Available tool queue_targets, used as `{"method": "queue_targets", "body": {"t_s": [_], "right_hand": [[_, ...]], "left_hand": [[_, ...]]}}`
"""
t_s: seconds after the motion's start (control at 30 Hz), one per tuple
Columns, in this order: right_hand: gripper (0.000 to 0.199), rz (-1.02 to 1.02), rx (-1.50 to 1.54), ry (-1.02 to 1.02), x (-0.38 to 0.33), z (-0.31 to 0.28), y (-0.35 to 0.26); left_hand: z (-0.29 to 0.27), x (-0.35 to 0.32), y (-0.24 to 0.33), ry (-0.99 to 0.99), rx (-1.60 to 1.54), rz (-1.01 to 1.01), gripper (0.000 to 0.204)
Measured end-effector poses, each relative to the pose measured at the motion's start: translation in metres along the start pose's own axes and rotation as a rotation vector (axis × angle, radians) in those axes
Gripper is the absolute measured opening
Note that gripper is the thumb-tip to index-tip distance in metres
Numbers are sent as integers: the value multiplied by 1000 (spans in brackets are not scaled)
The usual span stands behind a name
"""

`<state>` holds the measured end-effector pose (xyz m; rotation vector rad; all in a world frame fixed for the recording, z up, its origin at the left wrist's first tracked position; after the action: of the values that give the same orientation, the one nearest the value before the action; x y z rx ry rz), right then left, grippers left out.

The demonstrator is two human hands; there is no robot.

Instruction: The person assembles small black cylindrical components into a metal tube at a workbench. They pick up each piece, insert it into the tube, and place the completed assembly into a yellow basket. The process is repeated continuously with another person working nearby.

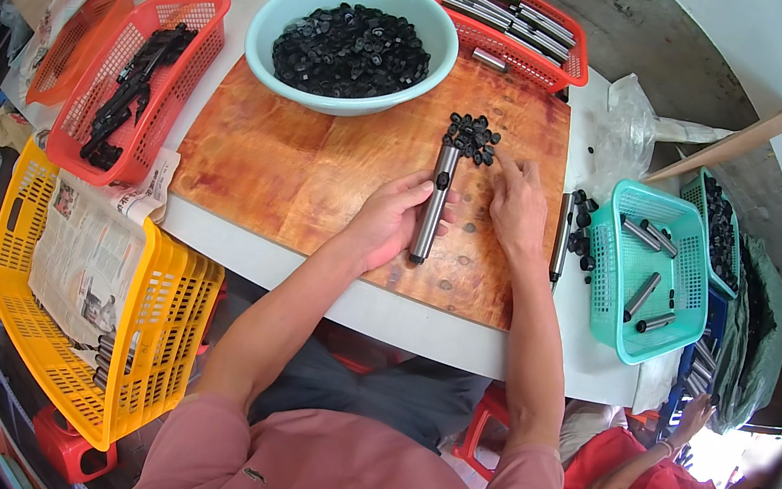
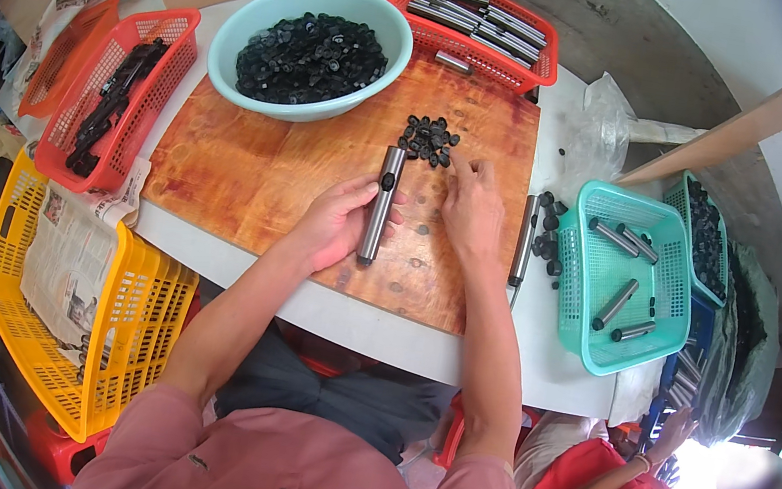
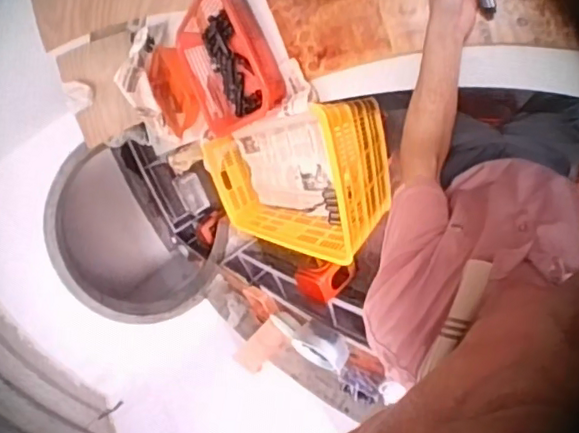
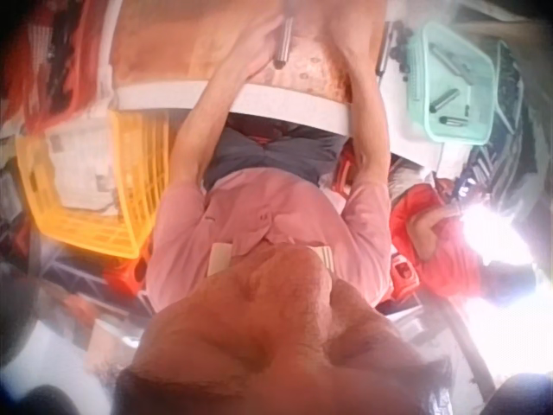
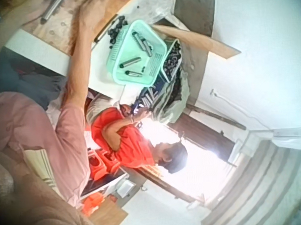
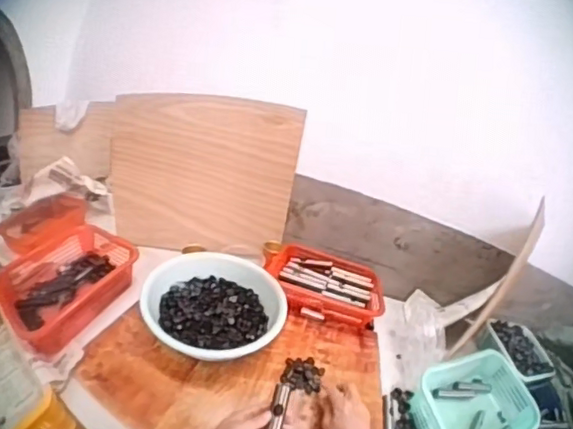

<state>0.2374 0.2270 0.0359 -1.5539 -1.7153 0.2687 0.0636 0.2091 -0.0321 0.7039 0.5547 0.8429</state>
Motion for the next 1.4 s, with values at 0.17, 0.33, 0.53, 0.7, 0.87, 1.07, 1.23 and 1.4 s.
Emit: {"method": "queue_targets", "body": {"t_s": [0.17,0.33,0.53,0.7,0.87,1.07,1.23,1.4], "right_hand": [[31,-124,-71,-9,-8,6,-3],[31,-7,112,16,-11,-2,-2],[31,-34,196,-121,-5,4,9],[30,101,237,-164,-8,-2,4],[30,179,298,-243,-13,-6,9],[26,201,278,-232,-11,-5,7],[24,192,281,-198,-13,-5,15],[23,164,447,-97,-14,-11,-11]], "left_hand": [[-2,-1,4,-18,-26,26,30],[1,0,5,-20,-36,7,29],[4,0,5,-20,-24,-14,30],[3,1,4,-34,-29,-18,31],[4,2,3,-46,-40,-29,32],[2,2,-1,-22,-36,-60,31],[5,2,1,-30,-19,-56,37],[8,1,0,-40,19,-76,39]]}}
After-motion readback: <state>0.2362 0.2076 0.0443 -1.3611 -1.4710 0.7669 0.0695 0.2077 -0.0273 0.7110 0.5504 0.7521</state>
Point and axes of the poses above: each hand's wrist, its own x-axis towards the middle knuckle, its own z-axis out of the palm, y = z × x, the point moved 9 cm from there along x, towards the middle knuckle, and after that the axes turned 14 degrees about x, right-handed, at the moved point
